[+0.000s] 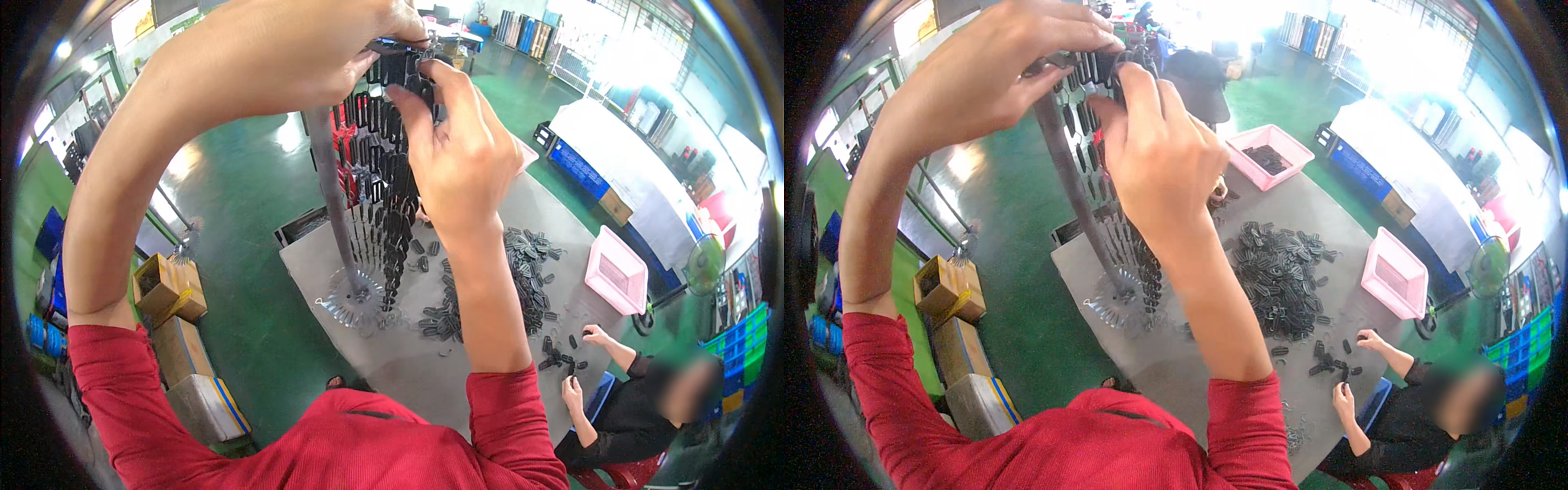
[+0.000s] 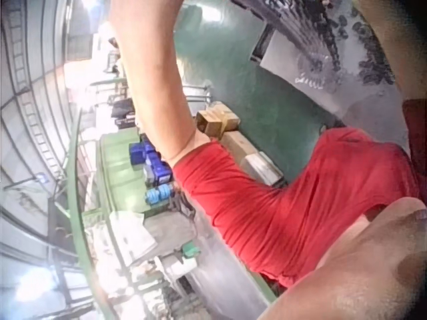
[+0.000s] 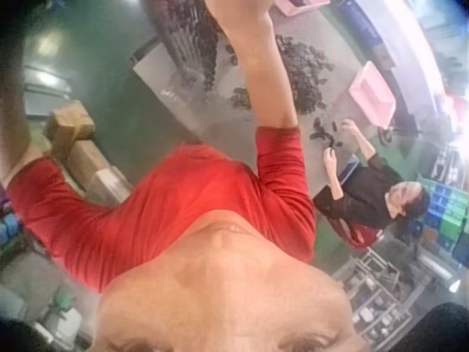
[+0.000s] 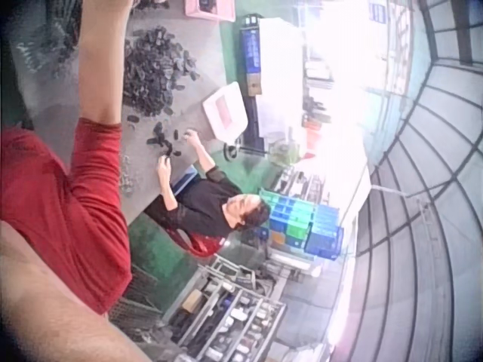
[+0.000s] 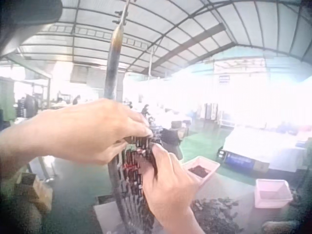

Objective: The person hangs black components onto a circular metal rack by hand at a table, then carries the rack through the facility and hangs it onto a larger metal frame.

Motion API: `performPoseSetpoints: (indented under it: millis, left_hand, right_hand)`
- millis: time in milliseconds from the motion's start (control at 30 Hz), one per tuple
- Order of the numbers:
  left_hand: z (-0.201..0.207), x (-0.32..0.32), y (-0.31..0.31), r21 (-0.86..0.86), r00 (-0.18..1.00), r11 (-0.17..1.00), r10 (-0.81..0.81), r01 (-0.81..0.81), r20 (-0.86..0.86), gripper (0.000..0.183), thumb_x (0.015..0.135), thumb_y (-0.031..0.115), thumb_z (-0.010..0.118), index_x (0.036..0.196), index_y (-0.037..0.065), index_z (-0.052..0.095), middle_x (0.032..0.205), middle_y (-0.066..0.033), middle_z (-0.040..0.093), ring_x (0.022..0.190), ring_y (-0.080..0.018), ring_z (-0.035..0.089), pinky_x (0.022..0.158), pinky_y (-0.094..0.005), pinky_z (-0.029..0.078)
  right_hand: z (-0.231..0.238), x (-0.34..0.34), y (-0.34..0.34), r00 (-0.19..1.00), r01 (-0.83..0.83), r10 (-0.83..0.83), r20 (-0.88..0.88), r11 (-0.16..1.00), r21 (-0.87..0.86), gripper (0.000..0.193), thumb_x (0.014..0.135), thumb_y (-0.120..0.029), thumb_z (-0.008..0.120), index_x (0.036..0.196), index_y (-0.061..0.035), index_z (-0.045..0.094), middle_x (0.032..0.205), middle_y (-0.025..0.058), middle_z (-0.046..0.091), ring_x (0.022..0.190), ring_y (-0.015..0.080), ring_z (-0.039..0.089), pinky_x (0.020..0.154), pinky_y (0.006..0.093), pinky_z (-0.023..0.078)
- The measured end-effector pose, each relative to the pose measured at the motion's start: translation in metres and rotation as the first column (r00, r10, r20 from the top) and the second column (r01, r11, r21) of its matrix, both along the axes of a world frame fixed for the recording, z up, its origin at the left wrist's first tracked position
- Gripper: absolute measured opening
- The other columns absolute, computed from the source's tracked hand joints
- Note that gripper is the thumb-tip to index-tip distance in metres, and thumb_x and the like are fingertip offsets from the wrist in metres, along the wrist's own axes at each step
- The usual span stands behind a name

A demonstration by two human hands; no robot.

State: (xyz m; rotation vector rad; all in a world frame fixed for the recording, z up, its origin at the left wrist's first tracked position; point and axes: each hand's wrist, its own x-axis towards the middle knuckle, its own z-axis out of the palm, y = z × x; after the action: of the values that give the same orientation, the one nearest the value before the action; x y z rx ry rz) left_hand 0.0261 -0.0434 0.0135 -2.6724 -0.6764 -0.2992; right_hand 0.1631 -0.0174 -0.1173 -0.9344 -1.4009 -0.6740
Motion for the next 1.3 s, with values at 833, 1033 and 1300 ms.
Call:
performPoseSetpoints:
  millis: [833, 1033, 1300]
  left_hand:
    - [-0.005, -0.014, 0.02, -0.03, 0.991, 0.993, -0.111, 0.114, 0.078, 0.037, 0.074, -0.001, 0.047, 0.11, -0.003, 0.051, 0.1, -0.0182, 0.056, 0.092, -0.0312, 0.057, 0.081, -0.0385, 0.048]
    - [0.003, -0.012, 0.001, 0.005, 0.999, 0.999, 0.035, -0.035, -0.009, 0.035, 0.079, 0.006, 0.048, 0.113, -0.005, 0.049, 0.105, -0.0192, 0.056, 0.097, -0.0292, 0.056, 0.087, -0.0391, 0.045]
    - [-0.002, 0.003, 0.01, 0.018, 0.998, 0.998, 0.068, -0.068, -0.004, 0.028, 0.078, 0.001, 0.045, 0.103, -0.007, 0.056, 0.105, -0.0203, 0.058, 0.097, -0.0297, 0.057, 0.09, -0.0364, 0.044]
  right_hand:
    - [-0.091, 0.232, 0.022, 0.87, -0.264, -0.028, -0.493, 0.817, -0.512, 0.019, 0.083, -0.02, 0.061, 0.089, -0.0023, 0.065, 0.068, 0.0025, 0.062, 0.044, 0.0032, 0.04, 0.04, 0.017, 0.029]
    - [-0.125, 0.236, 0.019, 0.882, 0.435, -0.382, 0.275, 0.437, -0.787, 0.052, 0.075, -0.035, 0.065, 0.116, -0.0066, 0.05, 0.079, 0.0123, 0.063, 0.069, 0.0235, 0.062, 0.069, 0.0393, 0.045]
    - [-0.012, 0.026, -0.001, 0.996, -0.069, 0.074, 0.043, 0.991, -0.114, 0.031, 0.073, -0.016, 0.07, 0.101, -0.0072, 0.06, 0.081, 0.0053, 0.063, 0.059, 0.0152, 0.058, 0.053, 0.0261, 0.045]
